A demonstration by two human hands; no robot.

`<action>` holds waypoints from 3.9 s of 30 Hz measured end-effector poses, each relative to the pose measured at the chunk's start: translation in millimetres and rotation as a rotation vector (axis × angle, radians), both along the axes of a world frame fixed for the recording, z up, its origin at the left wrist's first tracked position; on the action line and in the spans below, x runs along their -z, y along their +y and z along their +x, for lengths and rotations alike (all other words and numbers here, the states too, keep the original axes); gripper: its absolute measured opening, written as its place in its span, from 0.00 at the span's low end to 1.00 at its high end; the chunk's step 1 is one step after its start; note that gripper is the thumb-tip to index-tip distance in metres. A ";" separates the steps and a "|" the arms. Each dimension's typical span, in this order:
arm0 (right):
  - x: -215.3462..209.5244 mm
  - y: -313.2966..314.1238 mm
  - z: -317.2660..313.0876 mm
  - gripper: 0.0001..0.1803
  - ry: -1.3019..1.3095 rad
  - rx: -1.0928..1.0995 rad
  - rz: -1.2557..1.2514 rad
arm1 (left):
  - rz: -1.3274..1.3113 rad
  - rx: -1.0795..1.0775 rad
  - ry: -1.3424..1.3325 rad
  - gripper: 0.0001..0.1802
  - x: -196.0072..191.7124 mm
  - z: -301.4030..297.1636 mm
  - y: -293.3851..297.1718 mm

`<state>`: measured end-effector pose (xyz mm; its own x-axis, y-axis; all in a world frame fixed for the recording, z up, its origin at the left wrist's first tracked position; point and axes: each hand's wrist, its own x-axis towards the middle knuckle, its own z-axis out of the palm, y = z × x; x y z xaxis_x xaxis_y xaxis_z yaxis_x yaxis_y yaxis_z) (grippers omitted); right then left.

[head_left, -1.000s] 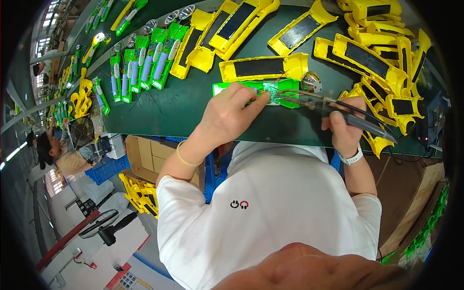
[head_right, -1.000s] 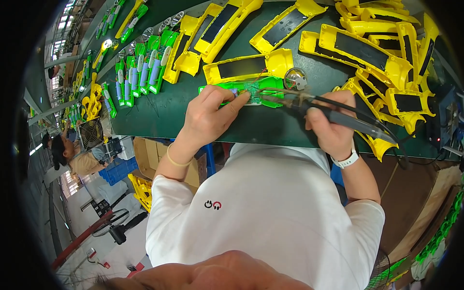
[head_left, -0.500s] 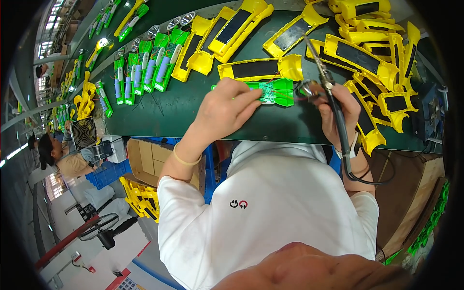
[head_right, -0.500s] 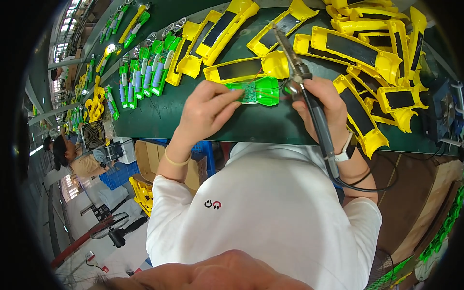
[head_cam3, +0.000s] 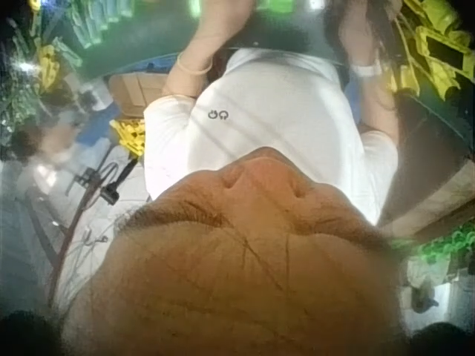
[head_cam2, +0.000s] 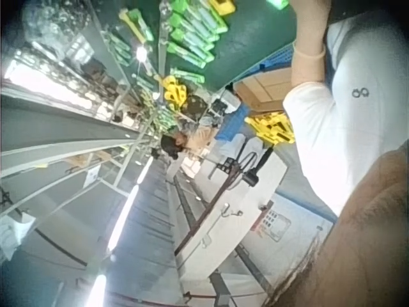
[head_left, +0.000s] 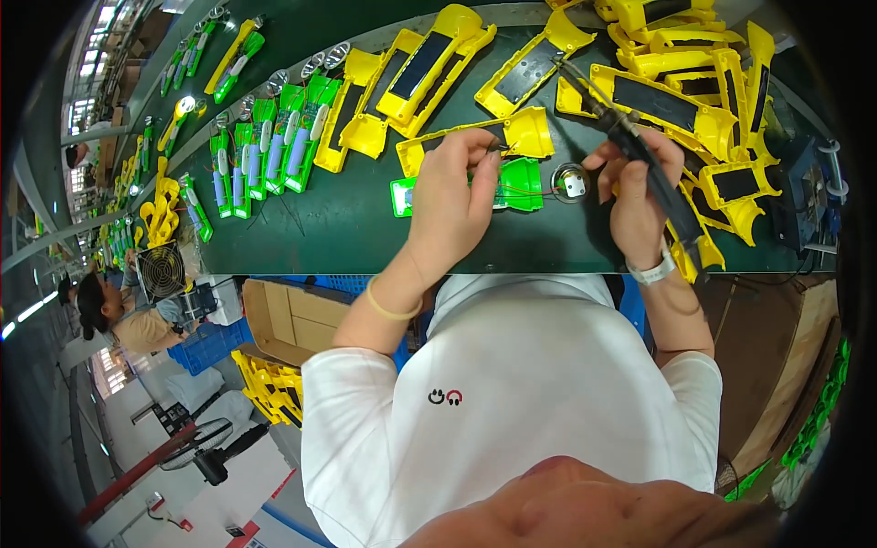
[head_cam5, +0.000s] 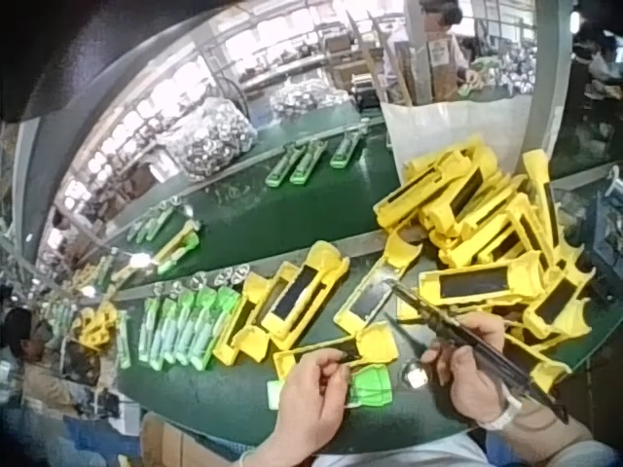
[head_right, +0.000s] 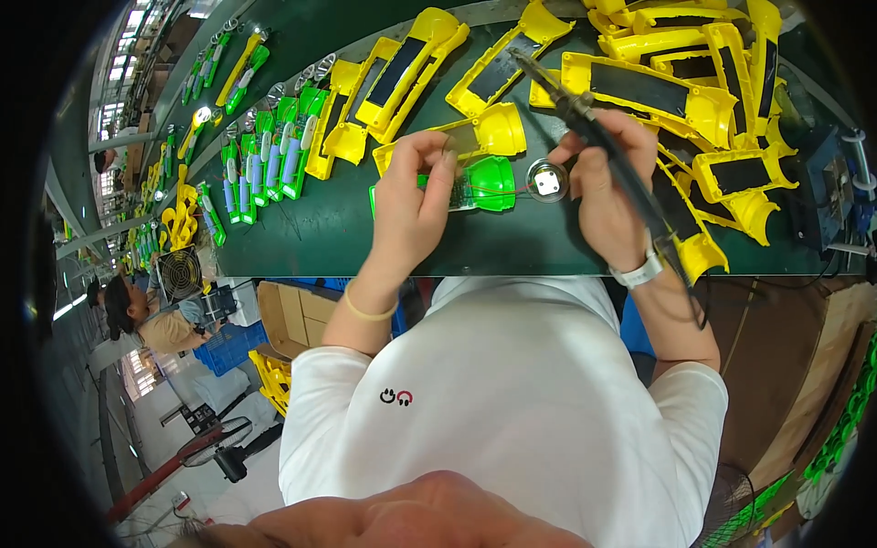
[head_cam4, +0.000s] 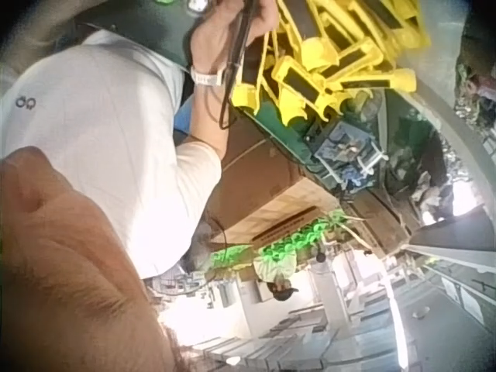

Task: Soldering and assembling electronic components into yellow flashlight casings on an assembly line.

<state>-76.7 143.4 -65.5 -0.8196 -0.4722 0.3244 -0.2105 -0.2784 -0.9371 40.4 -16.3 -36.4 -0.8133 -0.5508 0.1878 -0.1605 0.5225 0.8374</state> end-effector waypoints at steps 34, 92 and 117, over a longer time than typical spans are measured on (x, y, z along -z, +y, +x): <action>2.6 13.2 12.0 0.13 -0.067 -0.152 0.337 | -0.546 0.420 -0.194 0.05 -2.4 -2.8 -40.9; -7.8 -41.2 40.2 0.14 -0.231 -0.210 0.247 | -0.525 0.445 -0.173 0.07 -7.4 42.4 -94.5; -11.3 -30.4 34.0 0.13 -0.301 -0.276 0.106 | -0.440 0.499 -0.355 0.05 -14.0 32.6 -97.2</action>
